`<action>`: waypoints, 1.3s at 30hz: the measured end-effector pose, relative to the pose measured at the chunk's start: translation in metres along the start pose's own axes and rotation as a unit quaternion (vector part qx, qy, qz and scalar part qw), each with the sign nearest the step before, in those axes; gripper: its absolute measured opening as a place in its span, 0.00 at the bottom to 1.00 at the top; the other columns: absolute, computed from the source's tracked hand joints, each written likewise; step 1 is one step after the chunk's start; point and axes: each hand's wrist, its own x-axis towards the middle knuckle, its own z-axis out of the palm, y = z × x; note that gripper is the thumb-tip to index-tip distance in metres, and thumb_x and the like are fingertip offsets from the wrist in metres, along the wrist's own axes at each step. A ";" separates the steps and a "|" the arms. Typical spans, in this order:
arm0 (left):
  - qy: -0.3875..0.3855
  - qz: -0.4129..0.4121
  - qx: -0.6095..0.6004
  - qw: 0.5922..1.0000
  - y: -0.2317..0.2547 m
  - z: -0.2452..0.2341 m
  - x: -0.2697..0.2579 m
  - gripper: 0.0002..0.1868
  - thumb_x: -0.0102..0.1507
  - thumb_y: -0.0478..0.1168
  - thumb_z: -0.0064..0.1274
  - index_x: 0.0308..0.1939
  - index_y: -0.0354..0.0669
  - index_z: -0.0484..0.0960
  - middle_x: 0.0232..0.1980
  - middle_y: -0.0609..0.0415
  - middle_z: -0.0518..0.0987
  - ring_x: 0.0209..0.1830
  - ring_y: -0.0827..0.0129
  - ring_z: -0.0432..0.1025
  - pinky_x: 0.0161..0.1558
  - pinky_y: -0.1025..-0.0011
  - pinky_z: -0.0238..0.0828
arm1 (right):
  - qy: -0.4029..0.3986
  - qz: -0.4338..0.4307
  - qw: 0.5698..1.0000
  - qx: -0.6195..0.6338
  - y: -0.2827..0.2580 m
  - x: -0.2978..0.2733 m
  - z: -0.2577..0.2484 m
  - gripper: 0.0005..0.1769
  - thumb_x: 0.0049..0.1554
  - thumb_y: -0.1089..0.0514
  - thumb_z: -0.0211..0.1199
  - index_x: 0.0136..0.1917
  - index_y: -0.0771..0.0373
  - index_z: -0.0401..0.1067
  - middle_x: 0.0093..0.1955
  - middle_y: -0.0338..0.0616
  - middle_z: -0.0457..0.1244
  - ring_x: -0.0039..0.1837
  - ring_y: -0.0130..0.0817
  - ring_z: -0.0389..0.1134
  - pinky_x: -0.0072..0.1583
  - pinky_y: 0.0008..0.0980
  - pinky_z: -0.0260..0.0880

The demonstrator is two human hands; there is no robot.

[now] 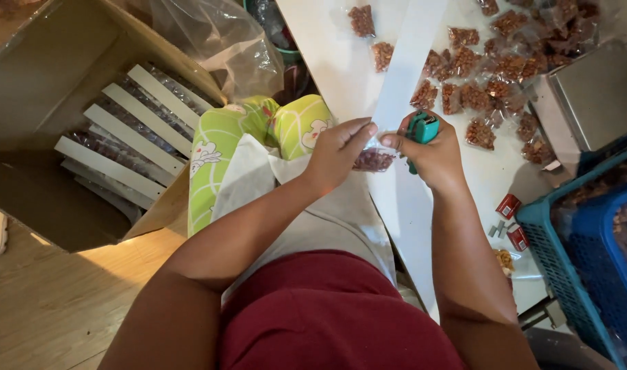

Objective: Stapling small plastic bags containing nuts onto cardboard display strips for retail sale.

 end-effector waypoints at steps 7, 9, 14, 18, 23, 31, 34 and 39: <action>0.011 0.023 0.023 0.999 -0.008 0.000 -0.008 0.16 0.74 0.43 0.48 0.59 0.39 0.83 0.49 0.34 0.84 0.56 0.44 0.76 0.57 0.53 0.74 | -0.044 -0.037 0.997 -0.049 -0.001 0.017 -0.002 0.24 0.41 0.55 0.88 0.42 0.64 0.74 0.33 0.43 0.64 0.36 0.29 0.65 0.43 0.26 0.66; 0.012 0.019 0.012 1.000 -0.002 -0.002 -0.008 0.16 0.74 0.43 0.47 0.60 0.39 0.82 0.49 0.34 0.84 0.55 0.45 0.77 0.57 0.53 0.74 | -0.050 -0.038 0.997 -0.054 -0.005 0.017 -0.002 0.23 0.42 0.55 0.87 0.42 0.64 0.75 0.33 0.43 0.64 0.37 0.29 0.65 0.43 0.26 0.66; 0.007 0.010 -0.050 0.999 0.001 -0.004 -0.004 0.17 0.75 0.42 0.46 0.64 0.41 0.79 0.47 0.34 0.84 0.44 0.56 0.82 0.43 0.68 0.81 | -0.048 -0.032 0.996 -0.065 -0.007 0.019 -0.002 0.24 0.42 0.54 0.88 0.44 0.64 0.75 0.35 0.43 0.65 0.38 0.29 0.65 0.45 0.27 0.65; 0.053 0.034 -0.005 0.998 0.012 -0.007 -0.004 0.18 0.74 0.42 0.46 0.62 0.34 0.79 0.49 0.30 0.83 0.51 0.50 0.80 0.48 0.62 0.81 | 0.053 -0.017 0.998 0.029 -0.024 0.024 0.015 0.18 0.50 0.52 0.78 0.44 0.65 0.75 0.38 0.50 0.68 0.38 0.36 0.71 0.45 0.34 0.74; 0.031 0.038 -0.013 0.999 0.035 -0.004 -0.005 0.21 0.73 0.44 0.42 0.65 0.37 0.76 0.42 0.56 0.85 0.50 0.66 0.84 0.53 0.76 0.81 | 0.253 0.036 0.886 0.387 -0.055 0.044 0.046 0.19 0.51 0.45 0.65 0.39 0.64 0.68 0.30 0.49 0.62 0.30 0.43 0.66 0.36 0.43 0.74; 0.073 0.164 0.110 0.977 0.056 0.004 -0.002 0.17 0.75 0.39 0.44 0.63 0.33 0.78 0.63 0.36 0.78 0.62 0.49 0.75 0.62 0.58 0.76 | 0.282 0.036 0.852 0.440 0.023 0.080 0.064 0.28 0.50 0.34 0.61 0.27 0.59 0.64 0.22 0.52 0.56 0.23 0.45 0.60 0.29 0.42 0.65; 0.044 0.154 0.082 0.984 0.066 -0.012 -0.004 0.18 0.74 0.39 0.43 0.66 0.37 0.77 0.64 0.38 0.78 0.65 0.50 0.73 0.65 0.57 0.74 | 0.240 0.015 0.864 0.443 -0.027 0.062 0.081 0.28 0.55 0.35 0.55 0.27 0.58 0.62 0.19 0.46 0.51 0.20 0.36 0.54 0.25 0.32 0.57; 0.125 -0.063 -0.058 0.988 -0.011 -0.047 0.002 0.17 0.69 0.43 0.52 0.60 0.42 0.82 0.50 0.42 0.83 0.52 0.52 0.78 0.52 0.57 0.78 | 0.184 0.070 0.914 0.354 0.027 0.116 0.105 0.11 0.51 0.52 0.64 0.46 0.57 0.71 0.38 0.40 0.65 0.39 0.33 0.68 0.42 0.33 0.70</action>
